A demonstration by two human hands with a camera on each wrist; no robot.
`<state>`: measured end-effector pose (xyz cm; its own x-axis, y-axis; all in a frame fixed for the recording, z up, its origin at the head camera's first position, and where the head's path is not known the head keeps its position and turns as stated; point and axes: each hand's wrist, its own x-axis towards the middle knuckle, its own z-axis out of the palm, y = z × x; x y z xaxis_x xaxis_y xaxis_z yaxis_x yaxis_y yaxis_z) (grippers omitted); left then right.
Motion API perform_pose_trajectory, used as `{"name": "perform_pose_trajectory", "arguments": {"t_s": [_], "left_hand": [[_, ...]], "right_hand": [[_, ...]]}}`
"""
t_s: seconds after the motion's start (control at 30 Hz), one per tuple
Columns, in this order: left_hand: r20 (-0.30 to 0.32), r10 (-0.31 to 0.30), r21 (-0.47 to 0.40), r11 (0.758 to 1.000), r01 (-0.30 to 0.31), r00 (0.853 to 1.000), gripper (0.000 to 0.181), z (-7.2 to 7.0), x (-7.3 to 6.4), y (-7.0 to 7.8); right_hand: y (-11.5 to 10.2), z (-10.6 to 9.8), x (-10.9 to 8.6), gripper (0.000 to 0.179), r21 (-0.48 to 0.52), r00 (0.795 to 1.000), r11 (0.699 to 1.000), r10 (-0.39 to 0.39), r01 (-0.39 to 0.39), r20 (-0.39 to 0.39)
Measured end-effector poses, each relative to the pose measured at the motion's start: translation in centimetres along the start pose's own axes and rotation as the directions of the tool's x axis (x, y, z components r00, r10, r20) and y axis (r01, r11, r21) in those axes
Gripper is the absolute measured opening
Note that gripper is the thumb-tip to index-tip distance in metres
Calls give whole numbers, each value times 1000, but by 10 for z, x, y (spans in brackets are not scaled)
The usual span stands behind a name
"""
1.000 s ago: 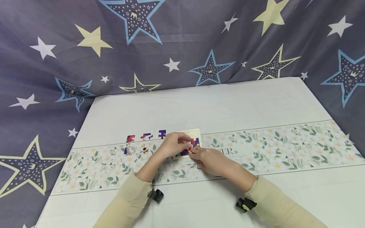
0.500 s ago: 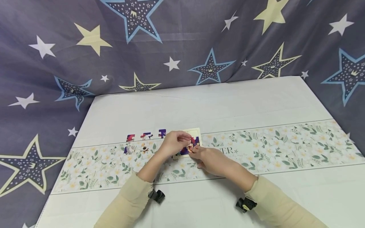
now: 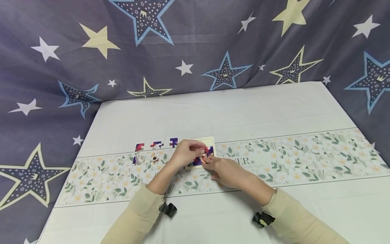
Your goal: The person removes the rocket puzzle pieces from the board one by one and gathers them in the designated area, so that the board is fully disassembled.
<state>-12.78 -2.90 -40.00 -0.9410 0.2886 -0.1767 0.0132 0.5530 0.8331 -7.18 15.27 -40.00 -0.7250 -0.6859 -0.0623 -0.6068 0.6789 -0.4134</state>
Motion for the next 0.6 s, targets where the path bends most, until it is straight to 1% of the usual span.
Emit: {"name": "perform_pose_trajectory", "arguments": {"t_s": [0.13,0.27,0.47,0.6], "left_hand": [[-8,0,-13,1000,0,1000,17,1,1,-1],[-14,-8,-58,998,7,1000,16,4,4,-3],[-57,-18,-104,994,12,998,11,8,6,-3],[-84,-7,-125,992,-3,996,7,12,8,-3]], "right_hand": [[0,0,0,51,4,1000,1000,-3,3,-3],[0,0,-1,51,4,1000,1000,-6,6,-5],[0,0,-1,51,3,1000,1000,-10,10,-5],[0,0,-1,51,-4,1000,1000,-7,7,-10]]}}
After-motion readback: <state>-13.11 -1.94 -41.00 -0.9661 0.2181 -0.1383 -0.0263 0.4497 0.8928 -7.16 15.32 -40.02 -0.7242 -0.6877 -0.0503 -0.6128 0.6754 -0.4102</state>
